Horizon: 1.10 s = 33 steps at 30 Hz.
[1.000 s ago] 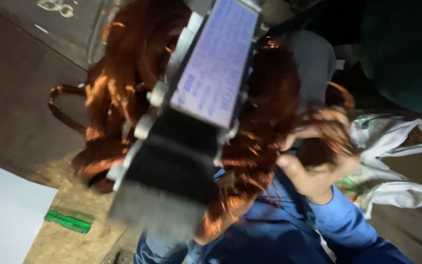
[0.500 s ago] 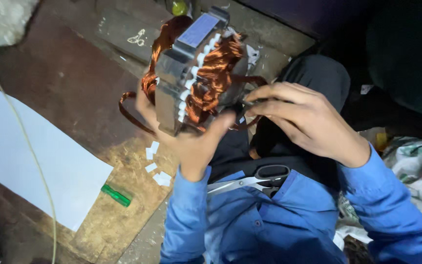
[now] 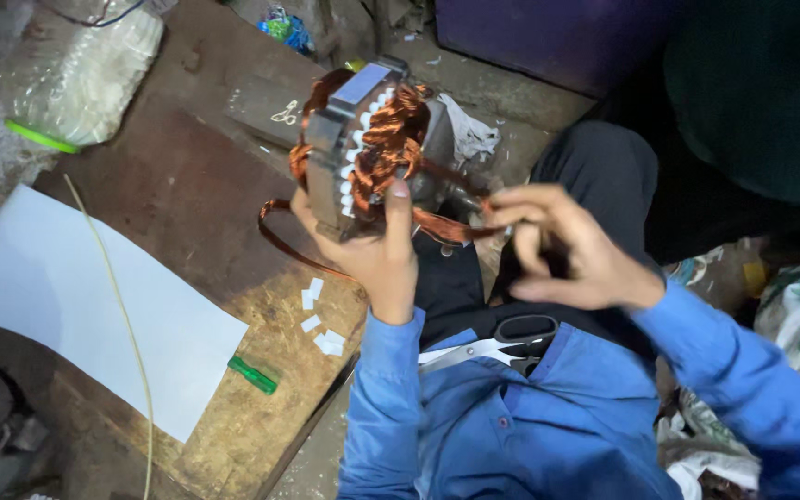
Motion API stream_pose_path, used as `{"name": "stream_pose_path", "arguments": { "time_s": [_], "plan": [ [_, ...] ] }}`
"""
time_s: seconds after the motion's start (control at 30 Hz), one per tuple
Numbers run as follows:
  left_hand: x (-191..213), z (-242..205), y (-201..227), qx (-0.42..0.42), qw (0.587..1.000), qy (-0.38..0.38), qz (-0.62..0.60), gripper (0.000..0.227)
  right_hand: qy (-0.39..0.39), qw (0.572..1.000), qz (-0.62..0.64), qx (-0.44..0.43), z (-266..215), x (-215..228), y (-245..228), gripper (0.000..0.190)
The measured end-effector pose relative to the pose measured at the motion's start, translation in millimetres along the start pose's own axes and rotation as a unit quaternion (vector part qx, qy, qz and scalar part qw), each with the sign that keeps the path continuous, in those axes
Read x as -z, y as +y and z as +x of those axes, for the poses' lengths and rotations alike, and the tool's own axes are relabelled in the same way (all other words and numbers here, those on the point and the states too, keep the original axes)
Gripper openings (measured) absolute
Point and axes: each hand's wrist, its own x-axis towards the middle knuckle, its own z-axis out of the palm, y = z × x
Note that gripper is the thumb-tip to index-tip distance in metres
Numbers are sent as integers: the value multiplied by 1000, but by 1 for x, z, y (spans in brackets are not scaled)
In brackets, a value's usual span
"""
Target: The person winds copper wire around a motor stator core, using a screwdriver to press the wire into slots. They repeatedly adjust the wire and the stator while seated on the floor.
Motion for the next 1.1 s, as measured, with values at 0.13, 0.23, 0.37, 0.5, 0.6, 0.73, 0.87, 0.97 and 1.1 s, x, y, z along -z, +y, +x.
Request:
{"name": "stream_pose_path", "arguments": {
  "time_s": [0.13, 0.23, 0.37, 0.5, 0.6, 0.73, 0.87, 0.97, 1.1],
  "plan": [
    [-1, 3, 0, -15, 1000, 2, 15, 72, 32, 977, -190, -86, 4, -6, -22, 48],
    [1, 5, -2, 10, 999, 3, -36, 72, -34, 894, -439, 79, 25, -2, -55, 42],
    [5, 6, -1, -11, 1000, -16, -11, 69, -236, 718, -567, 329, 57, -6, -81, 31],
    [5, 10, -3, -12, 999, -22, -20, 70, -327, 700, -537, 339, 71, -16, -74, 21],
    [12, 4, -11, 19, 999, -27, -25, 73, -269, 791, -457, 306, 67, -20, -64, 16],
    [33, 6, -21, -16, 993, -118, -24, 81, 90, 993, 68, -39, 66, -33, -42, 15],
    [54, 43, -13, -121, 988, -93, 8, 60, 193, 953, 233, 24, 66, -49, -8, 13],
    [56, 99, 7, -20, 985, -121, 124, 37, 276, 943, 182, 45, 74, -57, 5, 25],
    [40, 167, 31, 115, 842, -525, 49, 24, 323, 941, 82, 65, 100, -70, -15, 43]
  ]
}}
